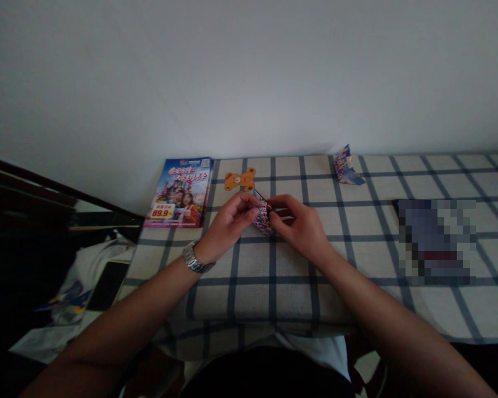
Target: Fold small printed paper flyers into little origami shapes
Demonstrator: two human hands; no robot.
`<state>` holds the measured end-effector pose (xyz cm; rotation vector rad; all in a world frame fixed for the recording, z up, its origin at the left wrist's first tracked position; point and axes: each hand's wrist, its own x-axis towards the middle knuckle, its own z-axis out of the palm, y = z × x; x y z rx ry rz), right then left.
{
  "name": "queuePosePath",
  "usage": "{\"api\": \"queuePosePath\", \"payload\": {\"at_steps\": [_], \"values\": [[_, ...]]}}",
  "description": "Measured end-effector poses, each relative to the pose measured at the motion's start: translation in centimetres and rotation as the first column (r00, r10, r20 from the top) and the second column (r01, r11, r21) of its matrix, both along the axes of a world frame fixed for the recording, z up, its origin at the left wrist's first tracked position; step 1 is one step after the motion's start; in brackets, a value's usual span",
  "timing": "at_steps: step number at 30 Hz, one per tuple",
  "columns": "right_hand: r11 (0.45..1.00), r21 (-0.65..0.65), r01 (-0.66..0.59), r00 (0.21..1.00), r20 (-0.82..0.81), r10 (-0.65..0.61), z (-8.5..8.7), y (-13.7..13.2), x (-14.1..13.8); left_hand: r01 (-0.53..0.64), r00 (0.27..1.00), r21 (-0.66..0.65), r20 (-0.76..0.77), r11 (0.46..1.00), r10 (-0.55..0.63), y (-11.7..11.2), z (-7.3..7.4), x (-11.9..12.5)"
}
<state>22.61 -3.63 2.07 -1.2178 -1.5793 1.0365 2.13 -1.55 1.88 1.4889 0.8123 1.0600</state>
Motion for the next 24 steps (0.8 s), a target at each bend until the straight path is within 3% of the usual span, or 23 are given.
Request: {"api": "queuePosePath", "payload": {"at_steps": [5, 18, 24], "values": [[1.0, -0.021, 0.005, 1.0, -0.017, -0.005, 0.24, -0.08, 0.1, 0.025, 1.0, -0.029, 0.013, 0.999, -0.024, 0.0, -0.17, 0.03], [0.996, 0.076, 0.057, 0.995, 0.078, -0.063, 0.33, -0.23, -0.14, 0.101, 0.994, -0.004, 0.035, 0.995, -0.101, -0.07, -0.27, 0.38], [0.999, -0.004, -0.035, 0.996, -0.083, 0.034, 0.21, 0.03, 0.03, 0.01, 1.0, 0.045, 0.019, 0.999, -0.011, 0.19, -0.26, -0.11]]}}
